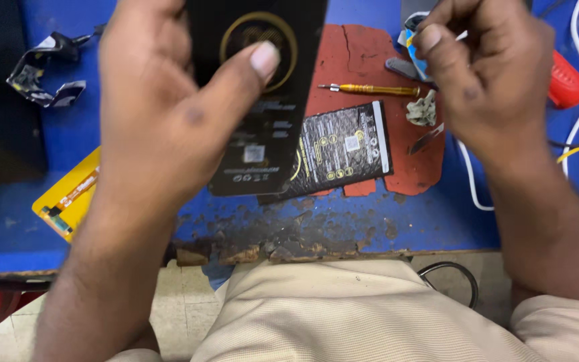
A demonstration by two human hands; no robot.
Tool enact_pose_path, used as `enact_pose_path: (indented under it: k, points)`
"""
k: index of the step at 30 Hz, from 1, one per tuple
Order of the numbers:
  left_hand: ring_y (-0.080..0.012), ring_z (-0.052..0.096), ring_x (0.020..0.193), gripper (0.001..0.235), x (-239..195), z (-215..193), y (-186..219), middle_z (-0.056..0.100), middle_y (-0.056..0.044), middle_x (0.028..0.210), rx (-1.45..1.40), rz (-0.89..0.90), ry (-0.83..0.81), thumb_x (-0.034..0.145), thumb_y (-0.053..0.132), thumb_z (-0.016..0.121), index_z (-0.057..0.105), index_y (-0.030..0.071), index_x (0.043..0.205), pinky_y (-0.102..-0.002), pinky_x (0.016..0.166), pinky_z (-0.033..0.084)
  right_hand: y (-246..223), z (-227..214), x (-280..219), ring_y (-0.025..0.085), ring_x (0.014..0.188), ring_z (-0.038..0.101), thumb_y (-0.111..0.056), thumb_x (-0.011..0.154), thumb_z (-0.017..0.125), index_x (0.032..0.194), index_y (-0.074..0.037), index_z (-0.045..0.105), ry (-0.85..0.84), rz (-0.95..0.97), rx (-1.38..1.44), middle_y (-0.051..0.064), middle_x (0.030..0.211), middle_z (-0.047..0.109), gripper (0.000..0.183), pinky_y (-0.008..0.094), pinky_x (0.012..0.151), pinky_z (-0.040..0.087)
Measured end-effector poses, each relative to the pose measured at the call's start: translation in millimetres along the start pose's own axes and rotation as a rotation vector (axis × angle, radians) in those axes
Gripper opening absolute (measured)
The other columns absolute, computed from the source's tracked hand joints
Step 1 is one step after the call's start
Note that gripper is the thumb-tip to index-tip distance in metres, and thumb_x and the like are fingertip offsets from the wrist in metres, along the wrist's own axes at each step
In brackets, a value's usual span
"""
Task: The person works on a disassembled smartphone, peeling off a battery sticker, securing the device with rubber bands, and cleaning the edges with a purple tool and a cloth. The phone is handled repeatedly and turned over during the process.
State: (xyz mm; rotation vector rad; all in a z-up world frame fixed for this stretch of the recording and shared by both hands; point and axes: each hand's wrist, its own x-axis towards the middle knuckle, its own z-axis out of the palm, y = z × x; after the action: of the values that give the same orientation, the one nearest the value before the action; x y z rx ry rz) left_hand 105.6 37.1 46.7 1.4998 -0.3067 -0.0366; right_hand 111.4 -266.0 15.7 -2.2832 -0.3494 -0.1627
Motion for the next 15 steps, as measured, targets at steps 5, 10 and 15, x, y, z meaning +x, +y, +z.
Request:
enact_pose_path:
  k: [5,10,15]
  points:
    - [-0.0154,0.061,0.120,0.052,25,16,-21,0.061,-0.011,0.128,-0.057,-0.040,-0.011,0.100,-0.011,0.064,0.035,0.000,0.143,-0.027,0.110,0.050,8,1,-5,0.016,0.085,0.069,0.007,0.105,0.063,0.106,0.004,0.064,0.011,-0.210,-0.138,0.010,0.099,0.069,0.004,0.026,0.076,0.054]
    - [-0.0125,0.065,0.110,0.052,17,19,-39,0.064,-0.008,0.117,-0.162,-0.296,0.030,0.094,-0.007,0.061,0.038,0.005,0.139,-0.026,0.101,0.055,13,-1,-9,0.023,0.086,0.069,0.006,0.104,0.074,0.101,0.003,0.065,0.005,-0.171,-0.293,0.012,0.095,0.068,0.009,0.030,0.075,0.051]
    - [-0.0127,0.065,0.114,0.043,5,32,-50,0.065,-0.008,0.121,-0.208,-0.400,-0.032,0.097,-0.007,0.064,0.047,0.002,0.136,-0.028,0.103,0.056,11,-4,-12,0.020,0.086,0.068,-0.003,0.109,0.072,0.101,0.002,0.065,0.040,-0.133,-0.233,0.011,0.098,0.069,0.012,0.028,0.077,0.051]
